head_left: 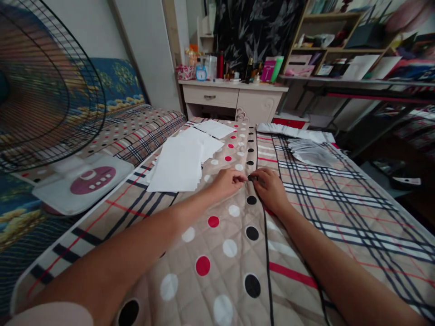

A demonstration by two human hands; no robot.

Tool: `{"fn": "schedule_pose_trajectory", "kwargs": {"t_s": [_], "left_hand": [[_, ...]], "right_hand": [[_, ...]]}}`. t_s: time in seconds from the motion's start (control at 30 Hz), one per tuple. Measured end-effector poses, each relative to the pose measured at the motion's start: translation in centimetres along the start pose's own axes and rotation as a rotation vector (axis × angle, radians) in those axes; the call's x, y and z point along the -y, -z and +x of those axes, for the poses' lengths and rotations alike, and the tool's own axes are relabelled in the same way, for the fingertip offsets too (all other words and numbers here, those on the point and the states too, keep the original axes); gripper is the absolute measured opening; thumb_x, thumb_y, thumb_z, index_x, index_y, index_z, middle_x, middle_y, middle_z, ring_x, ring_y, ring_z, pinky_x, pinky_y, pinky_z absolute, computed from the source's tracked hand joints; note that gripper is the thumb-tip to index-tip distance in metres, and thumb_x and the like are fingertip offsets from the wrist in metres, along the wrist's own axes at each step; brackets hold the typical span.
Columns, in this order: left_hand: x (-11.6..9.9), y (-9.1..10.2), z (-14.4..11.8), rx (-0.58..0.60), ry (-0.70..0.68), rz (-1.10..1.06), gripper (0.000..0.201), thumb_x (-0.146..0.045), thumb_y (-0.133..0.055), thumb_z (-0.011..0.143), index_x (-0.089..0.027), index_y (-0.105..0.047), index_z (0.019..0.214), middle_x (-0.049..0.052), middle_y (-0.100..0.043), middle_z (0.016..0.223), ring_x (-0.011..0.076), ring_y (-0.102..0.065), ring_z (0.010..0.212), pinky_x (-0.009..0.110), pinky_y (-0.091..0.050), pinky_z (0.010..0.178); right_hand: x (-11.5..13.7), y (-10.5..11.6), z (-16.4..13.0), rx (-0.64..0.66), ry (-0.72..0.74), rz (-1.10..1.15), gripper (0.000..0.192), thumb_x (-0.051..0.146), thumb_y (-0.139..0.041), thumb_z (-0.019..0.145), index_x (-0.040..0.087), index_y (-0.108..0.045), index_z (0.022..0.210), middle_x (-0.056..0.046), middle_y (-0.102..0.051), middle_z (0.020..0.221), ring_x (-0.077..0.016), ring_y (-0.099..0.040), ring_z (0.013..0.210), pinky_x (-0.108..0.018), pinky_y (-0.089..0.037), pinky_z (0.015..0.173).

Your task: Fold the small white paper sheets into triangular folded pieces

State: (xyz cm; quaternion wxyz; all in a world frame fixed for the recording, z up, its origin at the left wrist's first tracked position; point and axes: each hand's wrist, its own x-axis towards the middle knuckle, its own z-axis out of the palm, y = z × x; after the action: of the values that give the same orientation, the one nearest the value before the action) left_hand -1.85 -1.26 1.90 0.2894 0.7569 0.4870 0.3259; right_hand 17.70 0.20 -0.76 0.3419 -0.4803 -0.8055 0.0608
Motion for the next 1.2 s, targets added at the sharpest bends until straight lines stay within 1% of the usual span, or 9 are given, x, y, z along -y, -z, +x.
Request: {"fn": "schedule_pose_trajectory", "kwargs": {"t_s": [0.07,0.17,0.27,0.37,0.5,0.73,0.93,1.07,1.2], "left_hand": [[0.0,2.6,-1.3,0.074,-0.054,0.02,0.023,-0.009,-0.068,0.078,-0.018,-0.073,0.099,0.003,-0.068,0.099,0.0107,-0.062,0.084,0.021,-0.051,0.079],[1.1,8.0,-3.4,0.196,-0.214,0.317,0.036,-0.021,-0.081,0.073,-0.024,-0.072,0.108,0.003,-0.063,0.116,0.0171,-0.058,0.11,0.031,-0.044,0.102],[3.1,12.8,-5.1,0.259,-0.111,0.555,0.064,-0.034,-0.091,0.063,-0.029,-0.067,0.121,0.005,-0.054,0.134,0.0239,-0.05,0.124,0.038,-0.037,0.111],[4.8,15.4,-6.2,0.299,-0.028,0.599,0.066,-0.031,-0.088,0.065,-0.027,-0.063,0.126,0.006,-0.048,0.14,0.0214,-0.047,0.128,0.032,-0.035,0.114],[5.6,15.8,-6.8,0.317,-0.028,0.627,0.057,-0.032,-0.082,0.072,-0.026,-0.063,0.126,0.006,-0.048,0.141,0.0195,-0.049,0.128,0.029,-0.036,0.113],[5.7,16.0,-6.9,0.367,-0.061,0.656,0.047,-0.042,-0.07,0.081,-0.026,-0.066,0.125,0.005,-0.048,0.144,0.0218,-0.051,0.13,0.034,-0.038,0.115],[6.1,16.5,-7.1,0.381,-0.013,0.548,0.047,-0.054,-0.062,0.082,-0.027,-0.069,0.12,0.003,-0.049,0.143,0.0221,-0.051,0.13,0.037,-0.039,0.117],[6.8,16.3,-7.2,0.287,-0.013,0.462,0.041,-0.052,-0.059,0.08,-0.022,-0.077,0.1,0.004,-0.058,0.133,0.0243,-0.056,0.125,0.039,-0.043,0.113],[5.8,14.9,-7.4,0.104,-0.063,0.386,0.031,-0.045,-0.059,0.081,-0.02,-0.077,0.084,0.005,-0.069,0.111,0.0215,-0.067,0.102,0.036,-0.053,0.097]], "right_hand": [[-0.1,0.0,0.0,-0.008,-0.008,0.021,0.022,0.02,-0.053,0.086,0.018,-0.07,0.101,-0.007,-0.063,0.109,-0.0244,-0.054,0.103,-0.038,-0.044,0.095],[0.0,0.0,0.0,-0.011,-0.013,0.006,0.022,0.018,-0.055,0.084,0.017,-0.071,0.1,-0.007,-0.063,0.107,-0.0242,-0.055,0.101,-0.037,-0.044,0.093],[0.2,-0.1,0.1,-0.01,-0.01,-0.012,0.022,0.018,-0.054,0.085,0.017,-0.071,0.099,-0.008,-0.062,0.105,-0.0241,-0.055,0.099,-0.037,-0.044,0.091],[0.2,-0.1,0.1,-0.009,-0.01,-0.018,0.023,0.018,-0.053,0.086,0.017,-0.071,0.099,-0.008,-0.062,0.104,-0.0239,-0.055,0.099,-0.037,-0.044,0.091],[0.2,0.0,0.1,-0.009,-0.017,-0.014,0.022,0.017,-0.054,0.085,0.016,-0.072,0.099,-0.008,-0.062,0.104,-0.0238,-0.055,0.099,-0.037,-0.044,0.093],[0.1,-0.2,0.2,-0.022,-0.024,0.009,0.02,0.015,-0.056,0.084,0.015,-0.071,0.097,-0.007,-0.063,0.104,-0.0225,-0.055,0.1,-0.035,-0.044,0.094],[0.0,-0.2,0.1,-0.029,-0.023,0.017,0.02,0.016,-0.057,0.084,0.015,-0.072,0.097,-0.007,-0.063,0.103,-0.0223,-0.055,0.099,-0.035,-0.043,0.094],[-0.1,-0.2,0.2,-0.028,-0.028,0.029,0.02,0.016,-0.057,0.083,0.016,-0.072,0.097,-0.007,-0.063,0.103,-0.0224,-0.055,0.099,-0.035,-0.043,0.093],[0.0,-0.1,0.2,-0.024,-0.033,0.027,0.019,0.014,-0.057,0.083,0.016,-0.072,0.096,-0.007,-0.063,0.102,-0.0226,-0.056,0.098,-0.036,-0.044,0.092]]}}
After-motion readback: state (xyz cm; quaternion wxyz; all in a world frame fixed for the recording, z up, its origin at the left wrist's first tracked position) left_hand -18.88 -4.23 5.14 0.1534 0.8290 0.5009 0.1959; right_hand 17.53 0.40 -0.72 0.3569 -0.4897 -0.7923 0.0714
